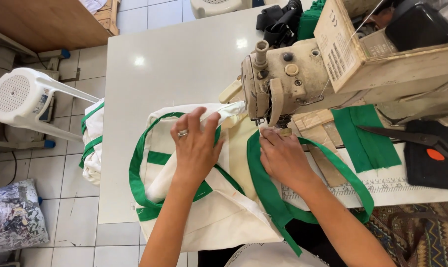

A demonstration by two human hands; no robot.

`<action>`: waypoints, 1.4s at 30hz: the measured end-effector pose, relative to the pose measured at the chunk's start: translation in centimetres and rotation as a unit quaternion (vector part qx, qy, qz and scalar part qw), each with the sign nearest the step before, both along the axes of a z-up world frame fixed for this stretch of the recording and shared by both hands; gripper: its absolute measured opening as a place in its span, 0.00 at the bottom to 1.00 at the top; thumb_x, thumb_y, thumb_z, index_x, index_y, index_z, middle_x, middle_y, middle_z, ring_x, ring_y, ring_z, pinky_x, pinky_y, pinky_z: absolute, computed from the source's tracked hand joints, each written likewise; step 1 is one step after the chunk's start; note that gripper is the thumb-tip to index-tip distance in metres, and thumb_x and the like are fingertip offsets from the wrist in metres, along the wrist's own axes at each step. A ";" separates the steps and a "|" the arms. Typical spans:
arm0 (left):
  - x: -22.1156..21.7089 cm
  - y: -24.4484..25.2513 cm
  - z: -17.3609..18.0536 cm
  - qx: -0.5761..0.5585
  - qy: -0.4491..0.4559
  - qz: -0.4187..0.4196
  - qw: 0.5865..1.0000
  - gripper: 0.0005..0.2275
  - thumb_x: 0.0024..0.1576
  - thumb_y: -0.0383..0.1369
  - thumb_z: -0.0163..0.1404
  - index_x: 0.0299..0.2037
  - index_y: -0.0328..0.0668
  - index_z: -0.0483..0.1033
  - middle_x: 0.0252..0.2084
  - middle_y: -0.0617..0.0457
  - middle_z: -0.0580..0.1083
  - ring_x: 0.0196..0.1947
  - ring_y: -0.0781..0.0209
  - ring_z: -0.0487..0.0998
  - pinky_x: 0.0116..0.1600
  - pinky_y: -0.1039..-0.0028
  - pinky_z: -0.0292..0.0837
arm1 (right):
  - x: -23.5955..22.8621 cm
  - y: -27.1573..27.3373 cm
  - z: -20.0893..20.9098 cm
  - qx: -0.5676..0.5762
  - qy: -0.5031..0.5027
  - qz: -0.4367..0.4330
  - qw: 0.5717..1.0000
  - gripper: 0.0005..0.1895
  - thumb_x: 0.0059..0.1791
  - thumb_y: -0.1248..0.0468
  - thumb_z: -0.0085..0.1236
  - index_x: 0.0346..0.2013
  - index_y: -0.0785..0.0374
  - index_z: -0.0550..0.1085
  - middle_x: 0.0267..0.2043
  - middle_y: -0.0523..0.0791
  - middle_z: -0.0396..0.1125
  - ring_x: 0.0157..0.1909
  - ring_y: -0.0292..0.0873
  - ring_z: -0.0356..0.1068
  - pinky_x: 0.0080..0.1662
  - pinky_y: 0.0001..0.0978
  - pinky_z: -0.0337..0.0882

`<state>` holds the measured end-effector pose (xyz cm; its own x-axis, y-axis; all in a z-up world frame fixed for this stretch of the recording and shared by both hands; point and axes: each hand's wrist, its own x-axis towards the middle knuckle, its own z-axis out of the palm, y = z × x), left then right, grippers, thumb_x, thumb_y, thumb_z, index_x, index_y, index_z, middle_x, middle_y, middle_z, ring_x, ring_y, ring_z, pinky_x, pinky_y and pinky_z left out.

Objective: Sewing green straps onto a white canvas tote bag using an industrial sewing machine and trimming with scissors.

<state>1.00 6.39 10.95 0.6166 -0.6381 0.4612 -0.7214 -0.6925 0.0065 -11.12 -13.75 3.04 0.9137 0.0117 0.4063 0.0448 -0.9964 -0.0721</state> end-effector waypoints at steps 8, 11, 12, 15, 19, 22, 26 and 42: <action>2.4 1.0 -0.8 -0.128 0.167 -0.030 0.977 0.07 0.59 0.37 0.57 0.46 0.55 0.82 0.44 0.58 0.79 0.47 0.56 0.78 0.52 0.64 0.70 | -0.1 0.0 0.2 0.010 0.007 0.002 1.000 0.16 0.49 0.57 0.49 0.46 0.57 0.78 0.53 0.44 0.70 0.47 0.51 0.75 0.43 0.44 0.67; 3.0 1.5 -0.7 -0.186 0.274 -0.027 0.943 0.06 0.60 0.39 0.56 0.44 0.58 0.84 0.38 0.62 0.81 0.41 0.58 0.81 0.48 0.68 0.74 | 0.0 -0.1 0.2 0.009 0.005 0.006 1.000 0.16 0.49 0.57 0.49 0.47 0.57 0.78 0.54 0.44 0.70 0.48 0.52 0.75 0.43 0.44 0.67; 3.1 1.6 -0.5 -0.218 0.329 -0.029 0.918 0.06 0.60 0.38 0.56 0.42 0.57 0.85 0.35 0.60 0.82 0.39 0.57 0.83 0.47 0.69 0.76 | -0.1 -0.1 0.1 0.010 0.006 0.007 1.000 0.15 0.49 0.57 0.49 0.47 0.57 0.78 0.54 0.44 0.70 0.49 0.52 0.75 0.43 0.44 0.68; 3.2 1.9 -0.3 -0.228 0.377 -0.013 0.898 0.07 0.61 0.40 0.54 0.42 0.60 0.85 0.30 0.59 0.82 0.35 0.55 0.83 0.46 0.68 0.78 | -0.1 -0.3 -0.3 0.007 0.001 0.007 1.000 0.15 0.50 0.57 0.49 0.46 0.56 0.78 0.55 0.44 0.70 0.49 0.52 0.75 0.44 0.45 0.68; 3.3 1.8 1.0 -0.227 0.411 -0.018 0.883 0.09 0.63 0.37 0.49 0.42 0.51 0.85 0.30 0.46 0.81 0.39 0.38 0.81 0.46 0.57 0.77 | -0.1 -0.3 -0.5 0.011 0.008 0.007 1.000 0.16 0.49 0.57 0.50 0.47 0.56 0.78 0.55 0.44 0.70 0.49 0.51 0.75 0.44 0.44 0.67; 3.5 1.7 0.7 -0.232 0.424 -0.008 0.876 0.10 0.63 0.37 0.49 0.41 0.52 0.85 0.29 0.45 0.80 0.39 0.38 0.82 0.46 0.56 0.77 | -0.1 -0.4 -0.6 0.014 0.009 0.007 1.000 0.16 0.49 0.57 0.49 0.47 0.56 0.78 0.56 0.43 0.70 0.51 0.51 0.75 0.45 0.44 0.67; 3.5 1.7 0.8 -0.253 0.442 -0.017 0.861 0.10 0.63 0.36 0.49 0.40 0.50 0.86 0.28 0.45 0.80 0.34 0.45 0.83 0.45 0.60 0.77 | 0.0 -0.3 -0.6 0.015 0.014 0.004 1.000 0.16 0.49 0.57 0.49 0.48 0.56 0.78 0.56 0.43 0.70 0.50 0.51 0.75 0.44 0.44 0.68; 2.1 2.3 1.6 -0.284 0.454 -0.055 0.843 0.11 0.64 0.33 0.48 0.43 0.42 0.85 0.28 0.42 0.81 0.30 0.51 0.81 0.45 0.62 0.78 | 0.0 -0.2 -0.1 0.027 0.013 0.004 1.000 0.16 0.50 0.57 0.49 0.48 0.54 0.79 0.56 0.43 0.71 0.54 0.49 0.74 0.43 0.43 0.67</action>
